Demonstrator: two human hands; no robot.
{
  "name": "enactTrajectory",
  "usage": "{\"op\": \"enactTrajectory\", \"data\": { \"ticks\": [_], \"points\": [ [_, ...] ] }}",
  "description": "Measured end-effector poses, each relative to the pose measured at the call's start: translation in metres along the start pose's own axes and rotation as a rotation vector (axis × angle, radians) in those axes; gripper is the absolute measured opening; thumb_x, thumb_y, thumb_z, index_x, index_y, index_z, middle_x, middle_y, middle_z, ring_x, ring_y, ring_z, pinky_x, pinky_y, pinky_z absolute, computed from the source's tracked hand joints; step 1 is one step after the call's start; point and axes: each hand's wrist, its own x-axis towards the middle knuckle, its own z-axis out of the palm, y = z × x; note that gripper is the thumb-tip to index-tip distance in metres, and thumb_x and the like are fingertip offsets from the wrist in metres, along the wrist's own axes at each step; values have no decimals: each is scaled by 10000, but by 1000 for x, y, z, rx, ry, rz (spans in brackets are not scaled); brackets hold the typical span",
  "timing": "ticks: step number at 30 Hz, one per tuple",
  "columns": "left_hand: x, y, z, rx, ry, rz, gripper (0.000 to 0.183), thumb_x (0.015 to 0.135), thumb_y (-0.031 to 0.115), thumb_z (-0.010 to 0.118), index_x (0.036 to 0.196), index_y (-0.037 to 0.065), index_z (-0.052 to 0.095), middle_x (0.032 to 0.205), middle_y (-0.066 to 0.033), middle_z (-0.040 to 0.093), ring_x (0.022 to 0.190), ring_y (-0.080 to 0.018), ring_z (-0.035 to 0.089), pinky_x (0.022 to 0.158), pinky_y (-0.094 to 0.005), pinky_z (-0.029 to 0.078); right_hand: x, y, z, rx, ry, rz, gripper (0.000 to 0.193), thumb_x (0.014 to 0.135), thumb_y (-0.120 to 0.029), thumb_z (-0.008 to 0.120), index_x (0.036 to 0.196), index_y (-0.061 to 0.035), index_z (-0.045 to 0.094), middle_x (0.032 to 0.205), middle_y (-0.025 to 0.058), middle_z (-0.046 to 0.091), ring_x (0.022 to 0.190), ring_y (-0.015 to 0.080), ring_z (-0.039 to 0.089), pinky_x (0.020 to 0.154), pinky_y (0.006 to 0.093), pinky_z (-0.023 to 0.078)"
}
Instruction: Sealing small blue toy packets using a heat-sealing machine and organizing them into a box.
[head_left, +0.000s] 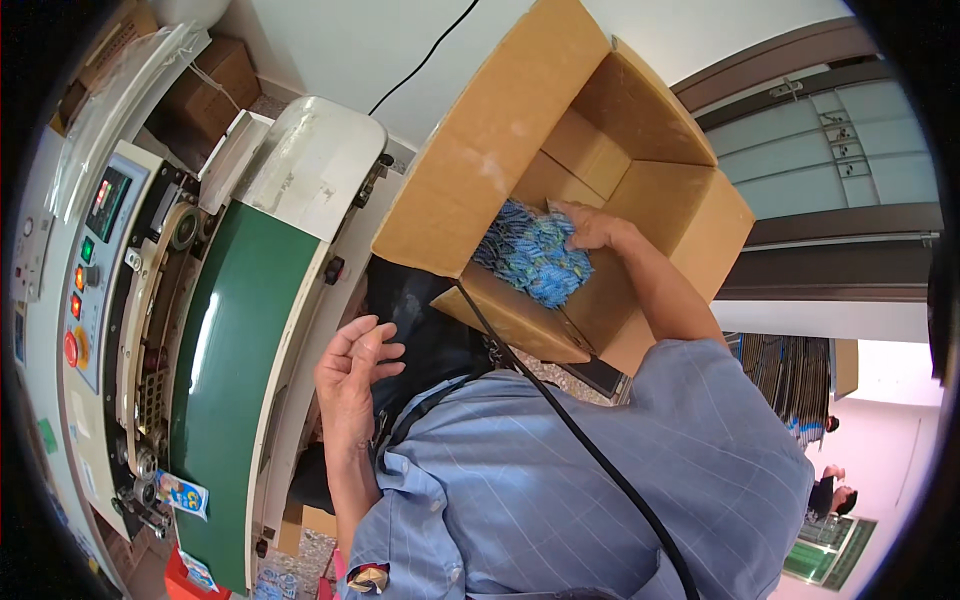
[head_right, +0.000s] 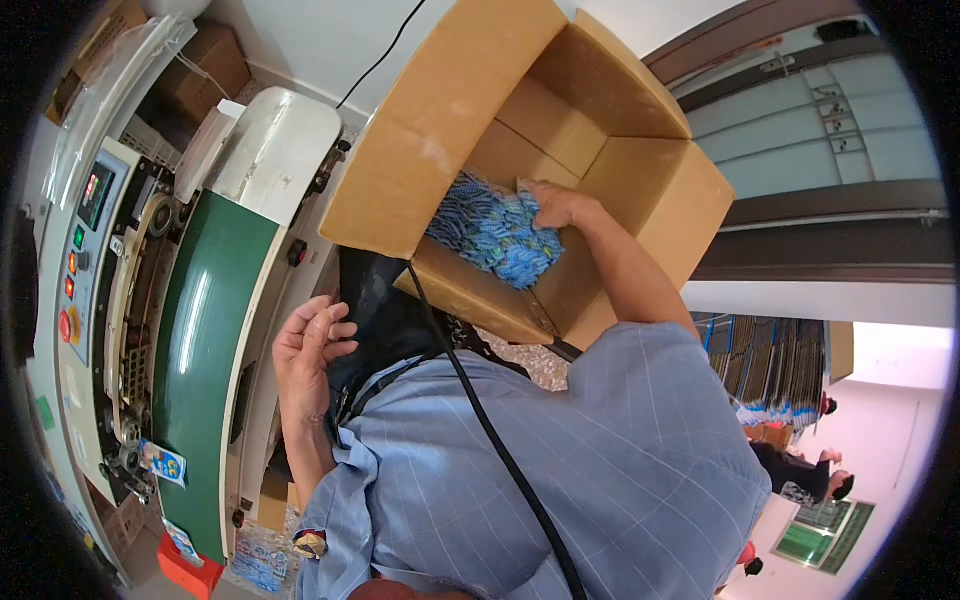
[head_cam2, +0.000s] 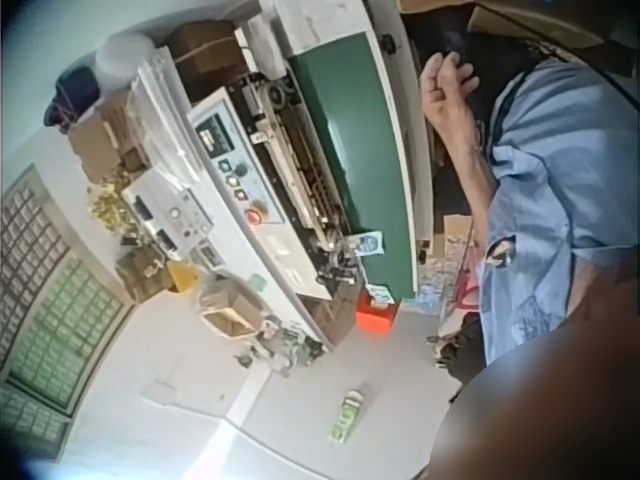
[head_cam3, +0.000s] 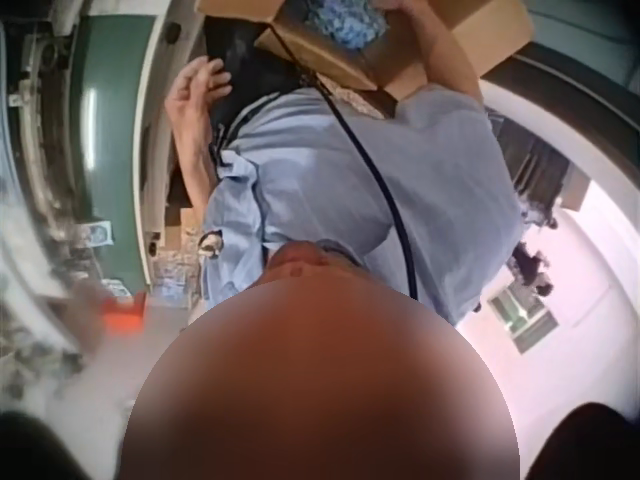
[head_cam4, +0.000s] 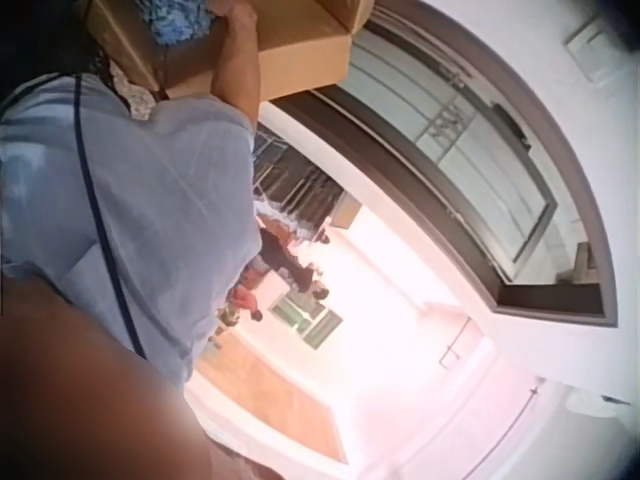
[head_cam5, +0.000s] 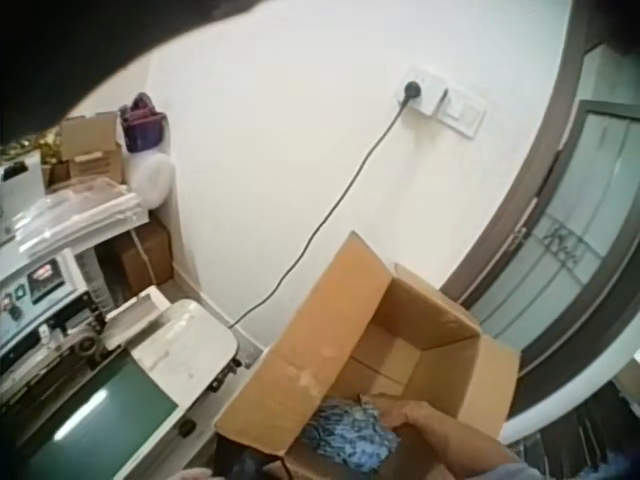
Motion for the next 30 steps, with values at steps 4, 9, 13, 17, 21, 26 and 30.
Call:
{"op": "enactTrajectory", "data": {
  "ticks": [4, 9, 13, 17, 21, 26, 30],
  "points": [
    [-2, 0, -4, -12, -1, -2, 329, 959, 192, 658, 1206, -18, 604, 1062, -149, 700, 841, -173, 708, 682, -275, 613, 4, 22, 7, -28, 44, 2, 735, 757, -99, 666, 1438, 0, 410, 1321, 272, 553, 1264, 389, 512, 1065, 386, 416],
    [-4, 0, -8, 2, 23, 1, 331, 958, 197, 658, 1209, -14, 606, 1066, -148, 700, 841, -175, 707, 681, -279, 609, -5, 11, -4, 95, 34, 123, 686, 782, -96, 639, 1429, -34, 420, 1309, 266, 560, 1261, 398, 507, 1076, 419, 404],
    [-4, -1, -9, 5, -5, 6, 337, 957, 205, 659, 1207, -15, 608, 1070, -146, 701, 842, -173, 706, 686, -284, 604, -7, 1, 17, -42, 147, 52, 647, 801, -86, 619, 1412, -7, 423, 1297, 282, 558, 1244, 420, 512, 1067, 430, 413],
    [-5, -2, -13, -10, 9, 6, 334, 957, 204, 659, 1206, -13, 609, 1071, -145, 702, 846, -170, 705, 690, -284, 602, -7, -4, 23, -97, 142, 85, 613, 818, -78, 608, 1390, 37, 422, 1266, 300, 568, 1206, 448, 532, 1050, 454, 429],
    [-4, -4, -12, 7, -5, 9, 331, 959, 208, 657, 1208, -7, 611, 1068, -142, 703, 847, -169, 704, 693, -285, 600, -3, -6, 34, -173, 150, 182, 536, 819, -67, 601, 1319, 63, 458, 1223, 322, 576, 1171, 458, 550, 1009, 485, 452],
    [-3, -3, -5, 6, -40, 6, 331, 961, 215, 655, 1204, -5, 613, 1066, -139, 705, 843, -166, 702, 693, -285, 598, 4, 16, 39, -259, 192, 232, 429, 828, -71, 599, 1226, 70, 520, 1082, 321, 629, 1060, 439, 616, 927, 484, 495],
    [-6, 5, -3, 32, -53, 11, 353, 963, 219, 656, 1220, -15, 599, 1069, -141, 704, 862, -169, 694, 717, -286, 581, -18, 5, -8, -108, 234, 106, 306, 836, -73, 598, 1128, 15, 609, 961, 269, 678, 964, 425, 654, 862, 463, 513]
  ]
}}
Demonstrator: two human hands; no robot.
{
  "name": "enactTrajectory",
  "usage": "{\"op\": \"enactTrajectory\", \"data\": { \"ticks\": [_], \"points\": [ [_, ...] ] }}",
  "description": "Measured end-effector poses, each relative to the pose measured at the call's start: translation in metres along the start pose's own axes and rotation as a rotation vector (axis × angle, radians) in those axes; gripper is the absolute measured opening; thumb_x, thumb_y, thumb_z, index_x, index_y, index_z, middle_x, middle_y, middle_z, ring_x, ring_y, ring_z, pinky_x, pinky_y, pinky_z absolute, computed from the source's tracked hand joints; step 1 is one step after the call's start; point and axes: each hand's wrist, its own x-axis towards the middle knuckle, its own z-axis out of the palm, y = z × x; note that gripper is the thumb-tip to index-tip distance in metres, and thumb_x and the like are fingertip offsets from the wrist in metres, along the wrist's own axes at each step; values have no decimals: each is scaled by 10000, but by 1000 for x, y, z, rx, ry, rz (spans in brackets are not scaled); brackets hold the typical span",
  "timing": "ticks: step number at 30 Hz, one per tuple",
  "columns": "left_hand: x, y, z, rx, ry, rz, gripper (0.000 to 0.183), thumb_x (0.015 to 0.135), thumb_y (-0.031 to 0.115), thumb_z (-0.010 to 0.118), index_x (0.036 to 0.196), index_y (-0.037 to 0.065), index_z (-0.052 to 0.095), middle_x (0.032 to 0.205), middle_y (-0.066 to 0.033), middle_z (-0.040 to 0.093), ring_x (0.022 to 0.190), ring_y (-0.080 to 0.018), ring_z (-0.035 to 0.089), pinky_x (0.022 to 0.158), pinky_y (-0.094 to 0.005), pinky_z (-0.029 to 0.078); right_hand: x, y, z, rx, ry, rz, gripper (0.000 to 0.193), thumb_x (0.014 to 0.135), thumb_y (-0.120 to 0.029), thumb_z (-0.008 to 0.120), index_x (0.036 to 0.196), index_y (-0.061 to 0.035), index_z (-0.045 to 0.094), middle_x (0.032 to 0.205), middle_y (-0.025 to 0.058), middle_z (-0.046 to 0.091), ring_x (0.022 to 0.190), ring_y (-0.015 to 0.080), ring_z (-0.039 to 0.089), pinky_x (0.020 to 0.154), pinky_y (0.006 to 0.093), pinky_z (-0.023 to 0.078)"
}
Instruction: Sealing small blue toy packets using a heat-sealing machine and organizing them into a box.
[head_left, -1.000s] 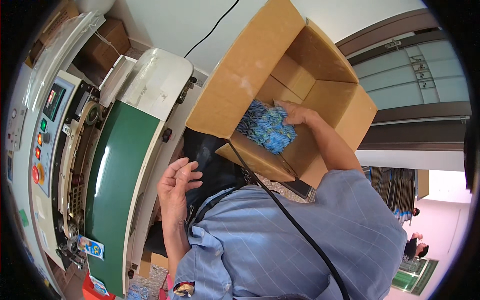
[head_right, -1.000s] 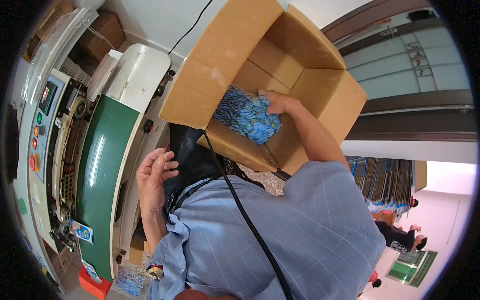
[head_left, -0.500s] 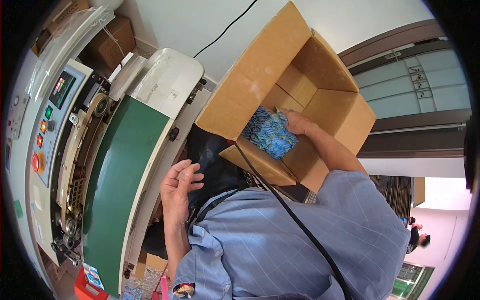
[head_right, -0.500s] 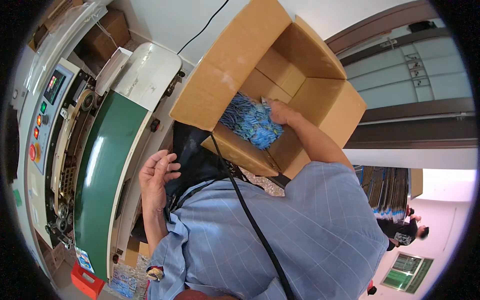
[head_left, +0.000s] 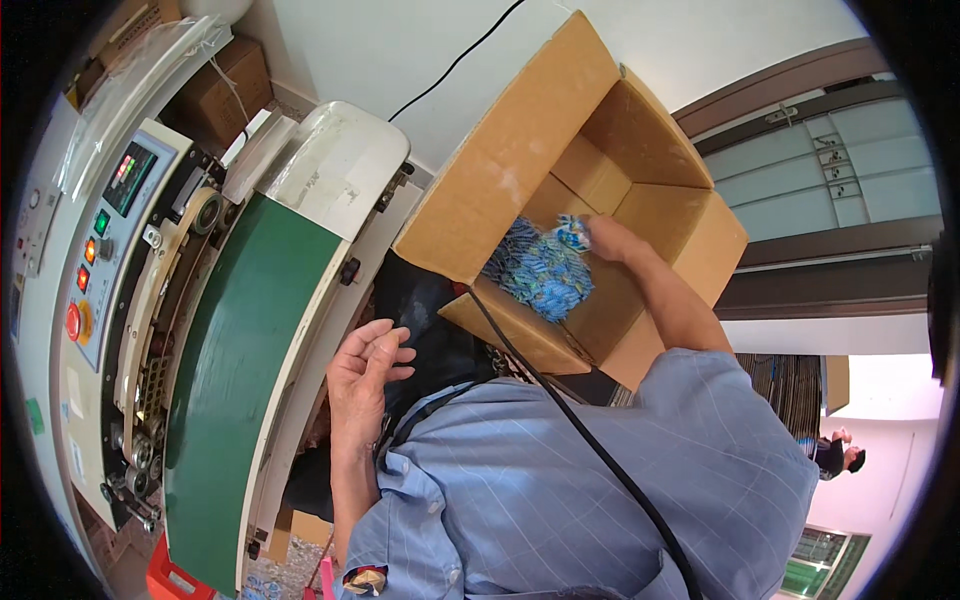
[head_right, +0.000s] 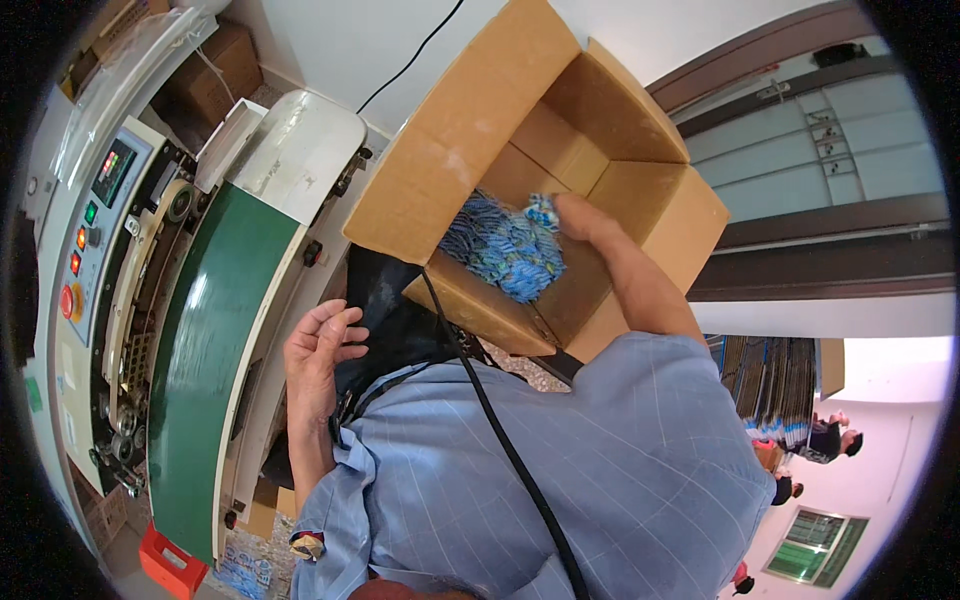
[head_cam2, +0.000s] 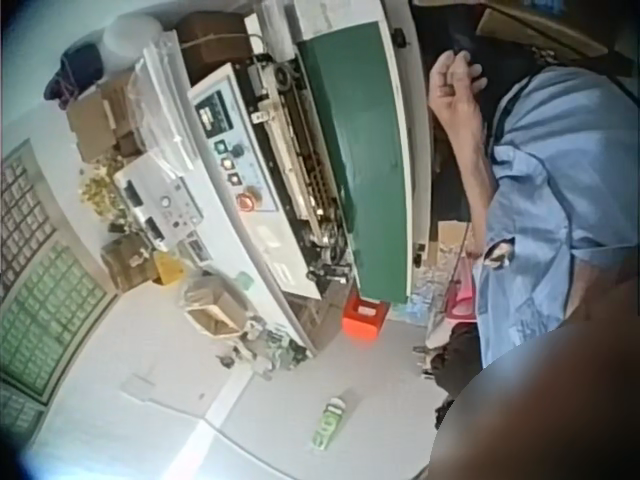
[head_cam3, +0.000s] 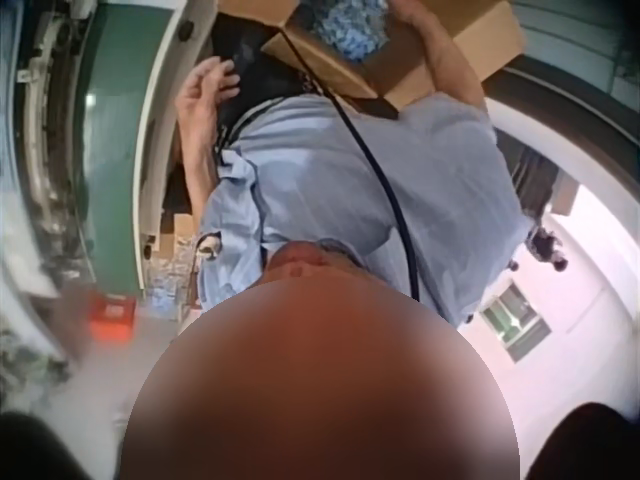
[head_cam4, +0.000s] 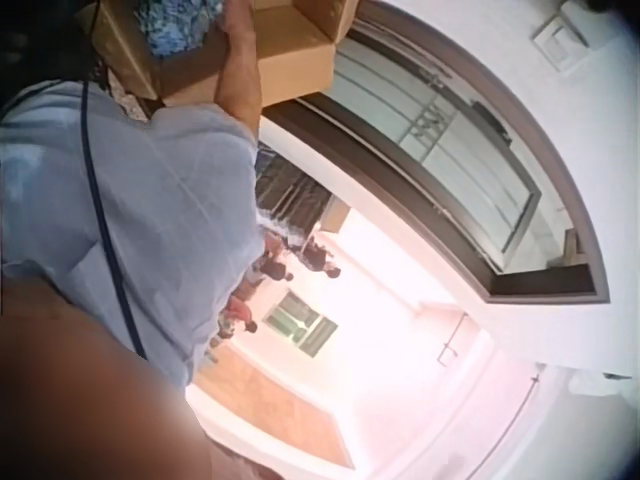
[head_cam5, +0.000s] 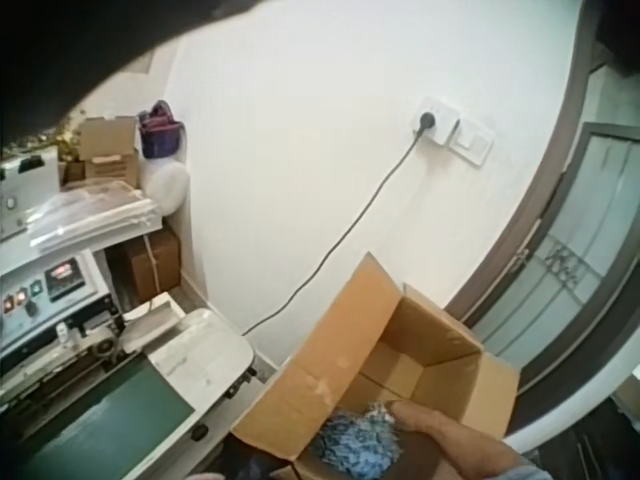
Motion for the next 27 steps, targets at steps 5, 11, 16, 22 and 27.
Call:
{"op": "enactTrajectory", "data": {
  "ticks": [5, 11, 16, 22, 27],
  "points": [
    [1, 29, 21, 27, -54, 96, 367, 961, 180, 655, 1252, -28, 574, 1098, -138, 695, 901, -166, 682, 759, -282, 559, -44, -42, -107, 41, -149, 46, 247, 841, -38, 594, 1084, -4, 622, 876, 203, 685, 819, 327, 670, 767, 412, 521],
    [17, 98, 64, 413, -215, 442, 829, 715, 159, 857, 1408, -40, 446, 1387, -165, 528, 1278, -279, 516, 1013, -433, 468, -87, -183, -210, 118, -208, -478, 292, 870, -17, 568, 1157, 15, 610, 853, 168, 681, 741, 258, 660, 685, 367, 508],
    [23, 124, 50, 336, -521, 155, 780, 712, 263, 885, 1342, -31, 533, 1161, -105, 658, 1063, -217, 622, 965, -384, 502, -53, -285, -212, 75, -274, -1016, 376, 883, -67, 607, 1250, 14, 594, 914, 184, 694, 827, 259, 681, 712, 372, 516],
    [2, 84, 0, -289, 24, 393, 420, 823, 103, 776, 1200, 1, 619, 1085, -107, 695, 902, -190, 697, 673, -334, 625, -2, -346, -144, 984, -324, -868, 481, 1016, -255, 534, 1431, -31, 437, 1304, 142, 582, 1075, 213, 622, 817, 331, 568],
    [-1, 67, -22, -374, 200, 442, 419, 811, 81, 786, 1186, 1, 620, 1078, -105, 702, 877, -197, 710, 653, -340, 634, 13, -371, -71, 1054, -554, -842, 358, 1023, -247, 552, 1278, 1, 590, 1126, 43, 648, 1007, 87, 601, 804, 267, 530]
  ]
}}
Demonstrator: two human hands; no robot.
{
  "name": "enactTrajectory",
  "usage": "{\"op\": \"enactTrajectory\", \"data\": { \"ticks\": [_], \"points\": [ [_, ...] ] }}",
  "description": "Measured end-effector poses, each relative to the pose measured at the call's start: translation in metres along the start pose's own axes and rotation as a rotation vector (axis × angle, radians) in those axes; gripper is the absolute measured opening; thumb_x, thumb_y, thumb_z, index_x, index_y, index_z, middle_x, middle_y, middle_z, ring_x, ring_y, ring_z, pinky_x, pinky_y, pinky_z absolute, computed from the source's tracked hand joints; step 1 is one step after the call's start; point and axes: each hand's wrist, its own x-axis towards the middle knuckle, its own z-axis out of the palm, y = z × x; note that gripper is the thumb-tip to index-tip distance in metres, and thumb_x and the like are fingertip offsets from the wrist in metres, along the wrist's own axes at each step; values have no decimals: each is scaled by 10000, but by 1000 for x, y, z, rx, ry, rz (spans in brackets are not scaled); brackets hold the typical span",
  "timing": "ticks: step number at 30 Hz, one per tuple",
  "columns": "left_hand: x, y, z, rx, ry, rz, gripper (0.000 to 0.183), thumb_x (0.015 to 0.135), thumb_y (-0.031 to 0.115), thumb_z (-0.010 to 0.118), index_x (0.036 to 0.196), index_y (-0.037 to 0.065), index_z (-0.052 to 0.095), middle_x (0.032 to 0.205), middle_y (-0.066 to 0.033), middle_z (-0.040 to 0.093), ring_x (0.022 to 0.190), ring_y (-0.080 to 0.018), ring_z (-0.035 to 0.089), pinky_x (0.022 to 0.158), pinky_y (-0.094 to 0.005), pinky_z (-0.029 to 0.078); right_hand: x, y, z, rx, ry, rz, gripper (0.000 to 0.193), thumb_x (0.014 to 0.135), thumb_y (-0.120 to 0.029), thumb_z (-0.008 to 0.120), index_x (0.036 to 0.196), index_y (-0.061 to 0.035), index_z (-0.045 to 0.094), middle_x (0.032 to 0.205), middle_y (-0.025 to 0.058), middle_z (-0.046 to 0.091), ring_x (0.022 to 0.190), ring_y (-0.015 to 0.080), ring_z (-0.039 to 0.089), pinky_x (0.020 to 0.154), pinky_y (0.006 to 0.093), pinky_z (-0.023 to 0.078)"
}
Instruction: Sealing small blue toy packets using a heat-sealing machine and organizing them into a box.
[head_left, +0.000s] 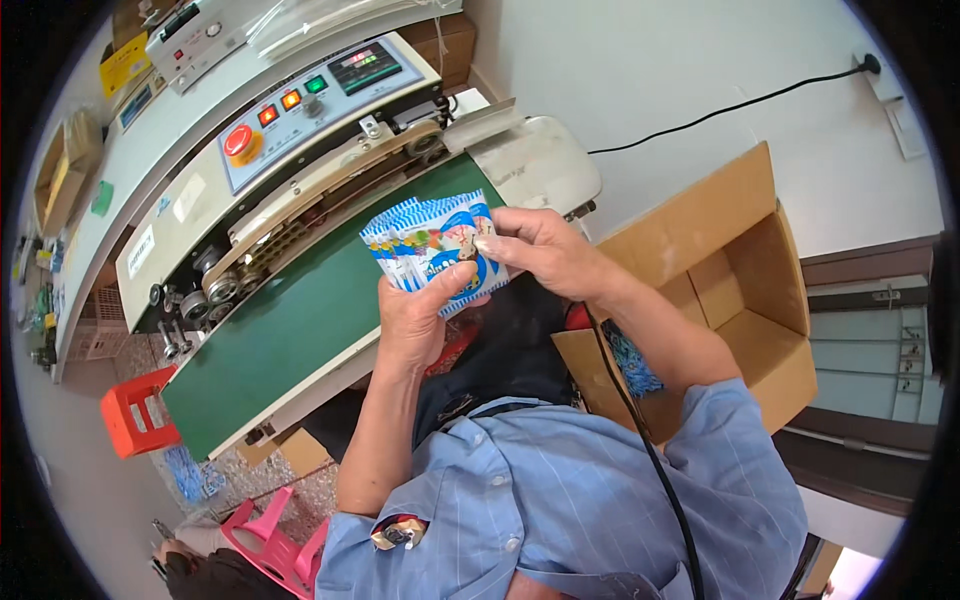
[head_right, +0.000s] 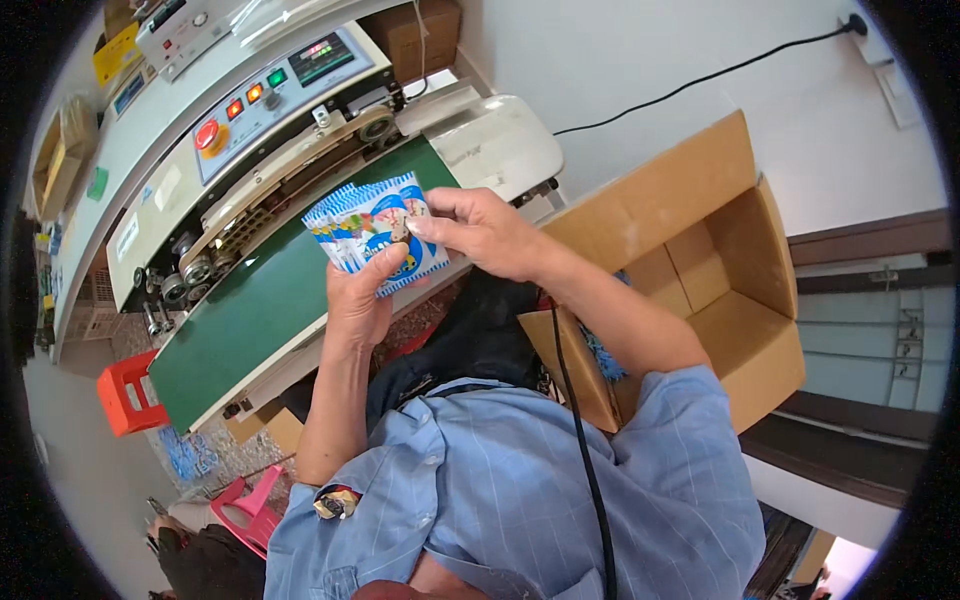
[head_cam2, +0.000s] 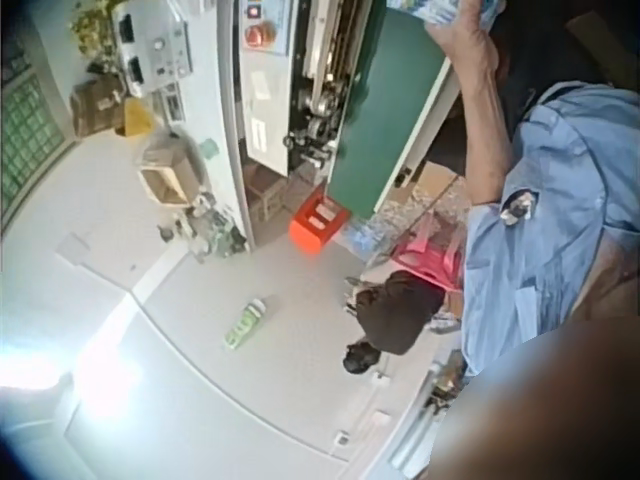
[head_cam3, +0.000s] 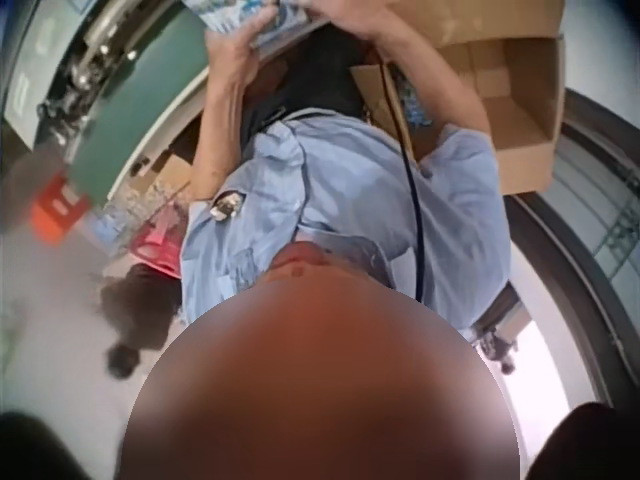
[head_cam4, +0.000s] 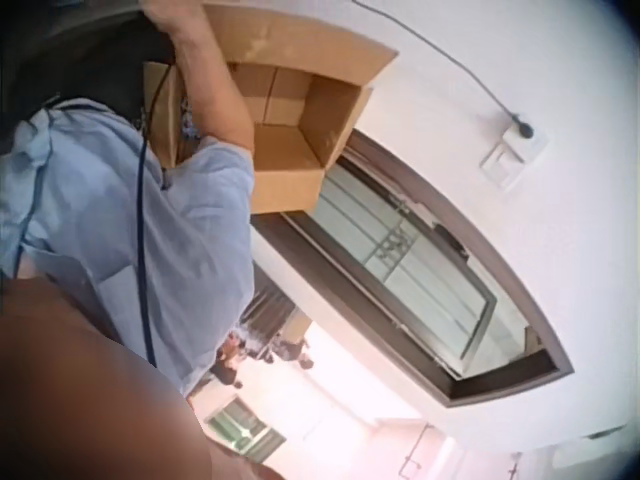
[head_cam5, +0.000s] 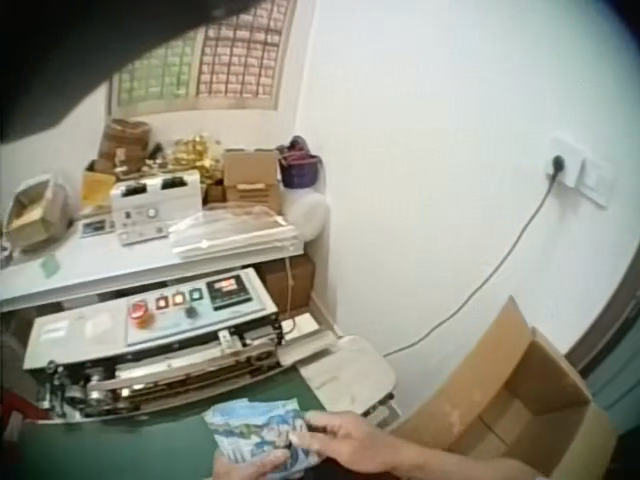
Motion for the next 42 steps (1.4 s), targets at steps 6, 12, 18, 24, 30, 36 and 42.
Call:
{"op": "enactTrajectory", "data": {
  "ticks": [6, 12, 18, 24, 30, 36, 42],
  "points": [
    [1, 11, -10, 62, 167, 41, 370, 828, 65, 767, 1168, 11, 631, 1064, -84, 705, 889, -179, 702, 653, -335, 633, 15, 13, 17, 85, 231, 3, 303, 1013, -251, 573, 1132, 15, 656, 987, 48, 692, 839, 92, 656, 707, 255, 566],
    [1, 8, -24, 41, 258, 71, 380, 854, 83, 746, 1203, 29, 606, 1093, -82, 688, 926, -188, 694, 671, -346, 635, 35, 14, -7, 335, 399, 66, 329, 1014, -270, 546, 1221, -17, 583, 1022, 87, 696, 839, 165, 710, 653, 326, 632],
    [-2, 22, -27, -130, 144, 25, 414, 896, 92, 697, 1271, 8, 543, 1137, -107, 670, 943, -211, 698, 679, -362, 641, 56, 9, -44, 131, 464, 132, 324, 1008, -260, 546, 1206, -7, 589, 1018, 68, 689, 861, 138, 698, 617, 285, 623],
    [-2, 17, -28, -21, 232, 54, 439, 871, 74, 721, 1266, 6, 544, 1147, -112, 675, 961, -217, 701, 666, -349, 639, 83, 8, -40, 64, 318, 215, 334, 1000, -273, 562, 1180, 4, 615, 965, 59, 691, 797, 119, 683, 603, 284, 615],
    [1, 16, -22, 31, 325, 108, 459, 826, 60, 763, 1236, 19, 563, 1111, -98, 688, 889, -189, 704, 598, -304, 615, 102, 11, -19, -134, 309, 183, 411, 985, -367, 567, 1121, 13, 646, 927, 101, 684, 747, 143, 672, 587, 286, 581],
    [8, 9, -16, 31, 320, 125, 456, 808, 42, 777, 1216, 26, 573, 1078, -76, 687, 876, -156, 690, 577, -292, 609, 56, 2, 24, 23, 171, -8, 462, 1009, -384, 528, 1245, 11, 576, 1089, 100, 667, 1007, 152, 636, 783, 303, 536],
    [10, 8, -14, 3, 270, 139, 363, 898, 142, 705, 1214, 15, 577, 1081, -80, 670, 885, -162, 690, 607, -325, 629, 52, 3, 7, 391, 262, 114, 335, 992, -243, 588, 1224, -1, 592, 1041, 80, 688, 842, 166, 702, 709, 355, 621]
  ]
}}
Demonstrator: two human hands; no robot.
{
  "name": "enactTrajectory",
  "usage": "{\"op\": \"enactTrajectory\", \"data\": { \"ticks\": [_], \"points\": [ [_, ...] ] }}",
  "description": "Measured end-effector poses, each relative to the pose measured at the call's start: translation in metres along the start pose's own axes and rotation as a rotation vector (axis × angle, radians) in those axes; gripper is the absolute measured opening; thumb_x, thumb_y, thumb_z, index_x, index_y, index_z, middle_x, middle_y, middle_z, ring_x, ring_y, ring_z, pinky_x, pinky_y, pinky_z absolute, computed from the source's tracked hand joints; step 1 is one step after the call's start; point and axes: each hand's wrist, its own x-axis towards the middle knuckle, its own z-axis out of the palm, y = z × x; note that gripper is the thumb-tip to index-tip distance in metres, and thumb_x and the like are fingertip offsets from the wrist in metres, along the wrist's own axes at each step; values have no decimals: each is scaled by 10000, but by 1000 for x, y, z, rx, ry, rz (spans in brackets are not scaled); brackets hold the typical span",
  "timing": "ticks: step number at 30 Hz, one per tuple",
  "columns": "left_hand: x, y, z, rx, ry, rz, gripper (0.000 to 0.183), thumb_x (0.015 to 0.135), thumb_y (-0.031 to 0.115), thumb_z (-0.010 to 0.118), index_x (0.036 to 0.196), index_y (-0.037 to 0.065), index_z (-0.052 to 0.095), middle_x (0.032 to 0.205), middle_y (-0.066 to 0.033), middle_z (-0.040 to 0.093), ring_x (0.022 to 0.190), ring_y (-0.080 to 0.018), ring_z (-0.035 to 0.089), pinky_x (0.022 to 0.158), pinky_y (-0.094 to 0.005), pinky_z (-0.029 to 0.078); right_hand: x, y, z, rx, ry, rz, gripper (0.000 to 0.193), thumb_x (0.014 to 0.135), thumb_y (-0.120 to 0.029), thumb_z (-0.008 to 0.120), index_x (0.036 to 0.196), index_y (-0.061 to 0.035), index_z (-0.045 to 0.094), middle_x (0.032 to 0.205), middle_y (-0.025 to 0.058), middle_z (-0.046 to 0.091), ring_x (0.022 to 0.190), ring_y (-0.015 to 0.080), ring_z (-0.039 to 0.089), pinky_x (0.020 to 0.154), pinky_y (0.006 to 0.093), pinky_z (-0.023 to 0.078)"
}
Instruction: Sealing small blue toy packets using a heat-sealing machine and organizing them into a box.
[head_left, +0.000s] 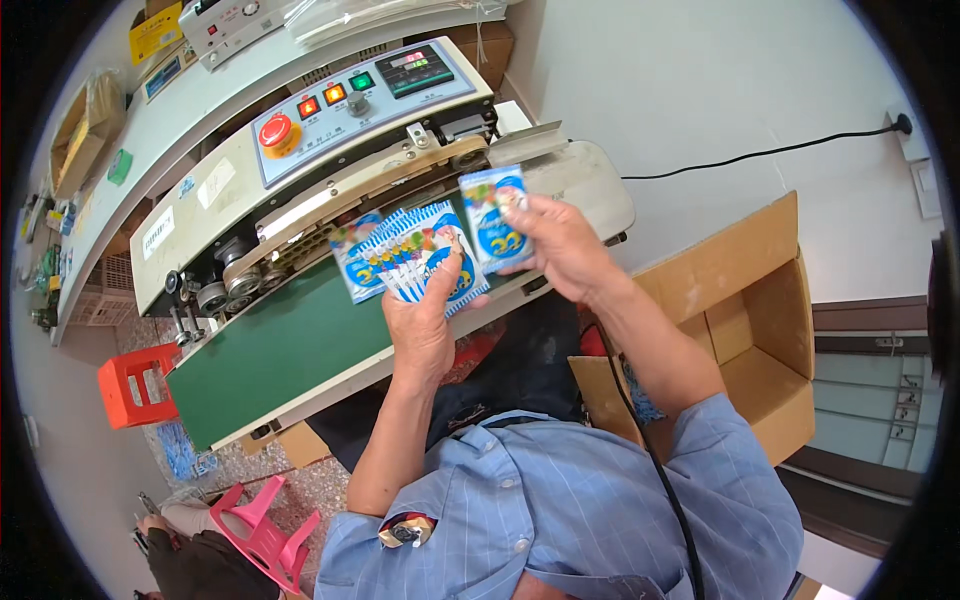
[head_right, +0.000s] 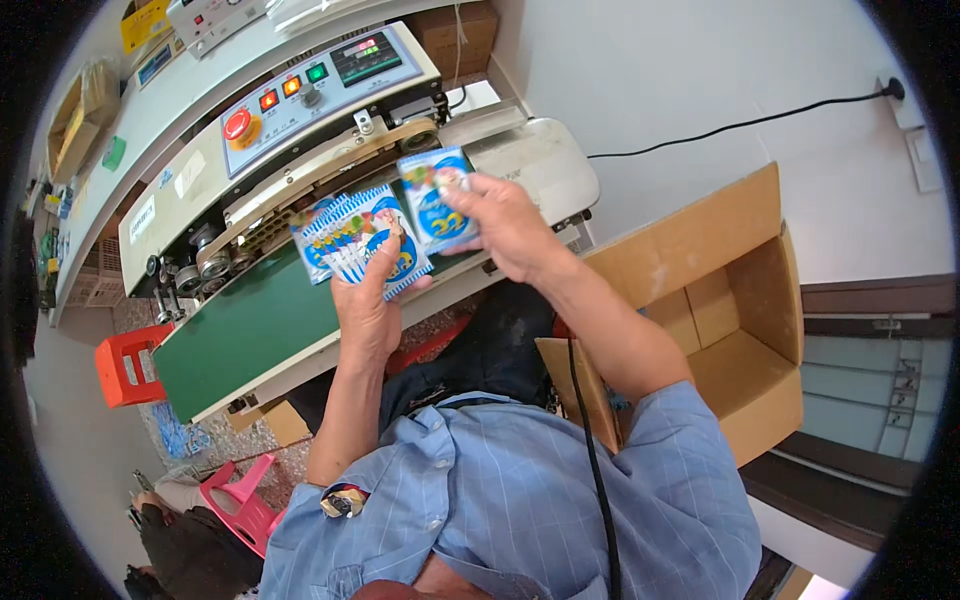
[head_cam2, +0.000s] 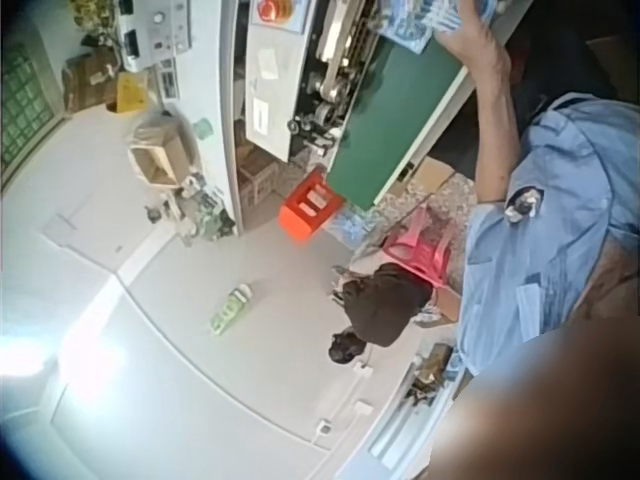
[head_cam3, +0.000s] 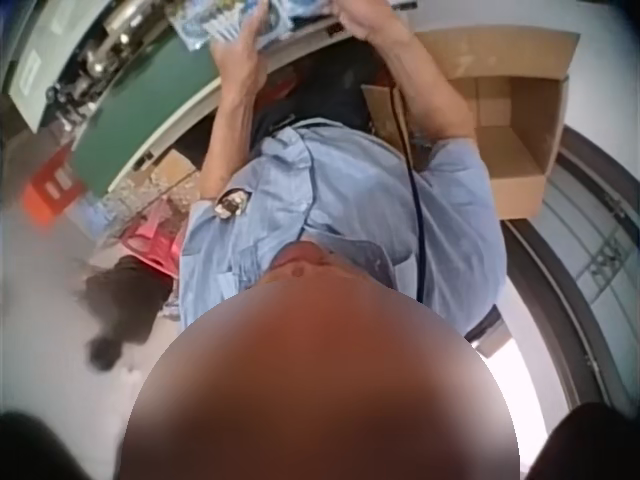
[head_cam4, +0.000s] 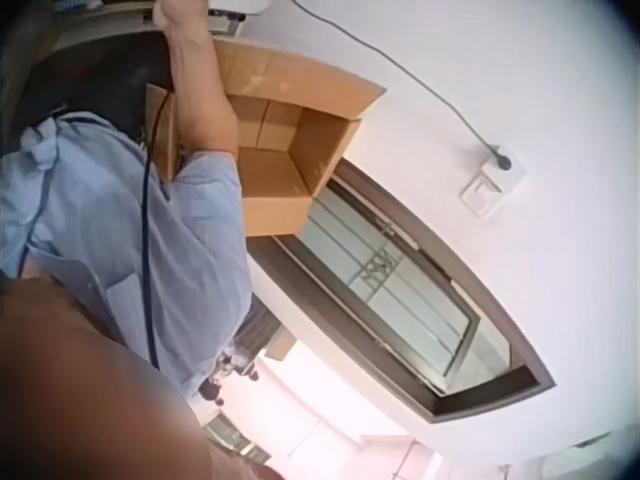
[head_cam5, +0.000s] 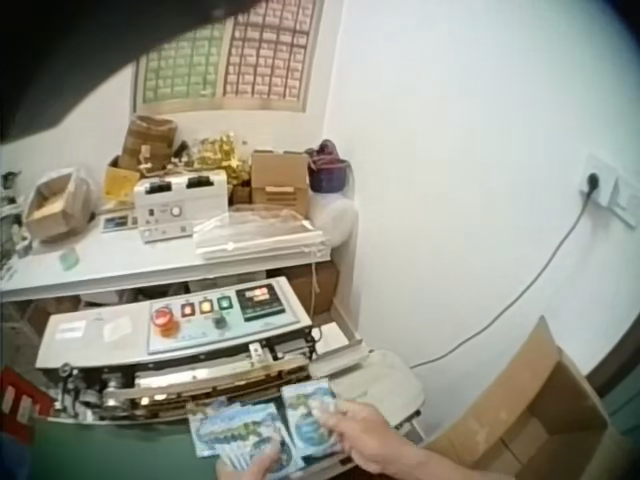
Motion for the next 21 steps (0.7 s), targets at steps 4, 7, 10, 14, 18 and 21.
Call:
{"op": "enactTrajectory", "data": {
  "ticks": [4, 7, 10, 14, 18, 21],
  "points": [
    [3, 7, -10, -87, -75, -59, 341, 923, 143, 661, 1218, -1, 570, 1087, -100, 671, 932, -230, 702, 661, -394, 646, 20, -11, -26, -179, 215, -90, 291, 995, -235, 576, 1175, -8, 600, 1046, 89, 686, 853, 169, 699, 671, 335, 622],
    [2, 9, -15, -32, -14, -66, 366, 913, 138, 681, 1230, 1, 561, 1098, -103, 673, 925, -219, 703, 648, -384, 645, 38, -13, -33, -230, 244, -32, 289, 993, -242, 583, 1161, -7, 604, 1040, 90, 686, 860, 166, 696, 662, 336, 626],
    [2, 9, -14, 9, 26, -56, 395, 897, 126, 707, 1240, 3, 555, 1104, -103, 676, 900, -205, 704, 636, -365, 643, 49, -11, -26, -202, 167, 50, 279, 992, -246, 587, 1129, -5, 613, 1041, 91, 684, 857, 163, 693, 658, 339, 628],
    [0, 12, -8, 3, 57, -17, 415, 880, 120, 731, 1238, 4, 556, 1107, -101, 678, 888, -191, 704, 620, -343, 638, 56, -6, -1, -268, 87, 98, 305, 984, -253, 603, 1167, -9, 614, 995, 86, 679, 845, 160, 688, 654, 341, 632],
    [-3, 14, 0, 52, 118, -2, 431, 863, 115, 749, 1233, 4, 559, 1096, -100, 683, 871, -183, 706, 611, -323, 631, 31, -7, 15, -398, 182, -54, 469, 1004, -405, 532, 1220, 7, 591, 1071, 124, 657, 969, 210, 672, 720, 346, 590],
    [-2, 11, 7, 71, 114, 3, 416, 852, 88, 754, 1217, 1, 574, 1078, -95, 690, 849, -178, 706, 612, -311, 629, 6, -1, 18, -221, -43, -121, 468, 993, -412, 547, 1230, -11, 597, 1100, 122, 655, 950, 190, 661, 758, 306, 557]
  ]
}}
